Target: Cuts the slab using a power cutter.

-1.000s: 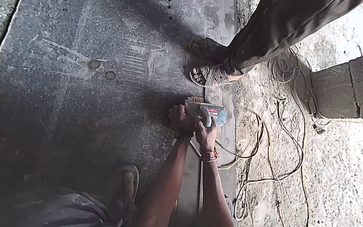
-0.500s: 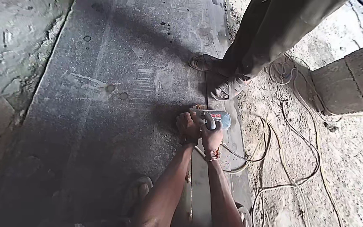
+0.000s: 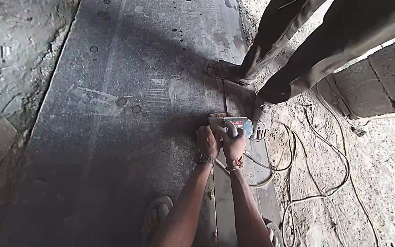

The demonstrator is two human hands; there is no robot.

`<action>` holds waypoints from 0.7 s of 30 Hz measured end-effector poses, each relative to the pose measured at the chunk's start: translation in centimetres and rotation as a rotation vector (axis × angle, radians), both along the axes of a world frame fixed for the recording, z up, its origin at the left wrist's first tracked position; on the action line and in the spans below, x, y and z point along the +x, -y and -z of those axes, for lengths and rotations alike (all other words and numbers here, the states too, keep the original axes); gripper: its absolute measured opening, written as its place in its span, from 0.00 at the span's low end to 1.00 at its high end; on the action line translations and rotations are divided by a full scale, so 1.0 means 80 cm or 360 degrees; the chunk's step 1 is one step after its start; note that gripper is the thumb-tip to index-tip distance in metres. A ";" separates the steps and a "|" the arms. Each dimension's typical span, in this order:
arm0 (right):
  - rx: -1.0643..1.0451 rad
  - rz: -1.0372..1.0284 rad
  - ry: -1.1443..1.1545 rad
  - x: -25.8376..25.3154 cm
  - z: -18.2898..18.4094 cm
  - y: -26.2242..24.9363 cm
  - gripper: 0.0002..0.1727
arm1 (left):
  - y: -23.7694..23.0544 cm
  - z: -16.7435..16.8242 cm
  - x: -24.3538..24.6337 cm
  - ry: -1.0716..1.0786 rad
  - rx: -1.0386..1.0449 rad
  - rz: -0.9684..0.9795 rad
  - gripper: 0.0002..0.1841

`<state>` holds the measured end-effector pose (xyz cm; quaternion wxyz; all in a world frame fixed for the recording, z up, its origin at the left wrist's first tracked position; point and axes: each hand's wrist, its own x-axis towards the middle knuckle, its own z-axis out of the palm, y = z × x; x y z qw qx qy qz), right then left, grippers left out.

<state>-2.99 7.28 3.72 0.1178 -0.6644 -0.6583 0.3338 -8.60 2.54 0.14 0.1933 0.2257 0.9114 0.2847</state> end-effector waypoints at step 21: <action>0.0087 0.0018 0.0025 -0.019 0.003 -0.010 0.31 | -0.001 0.000 -0.028 0.0130 0.0165 0.0029 0.25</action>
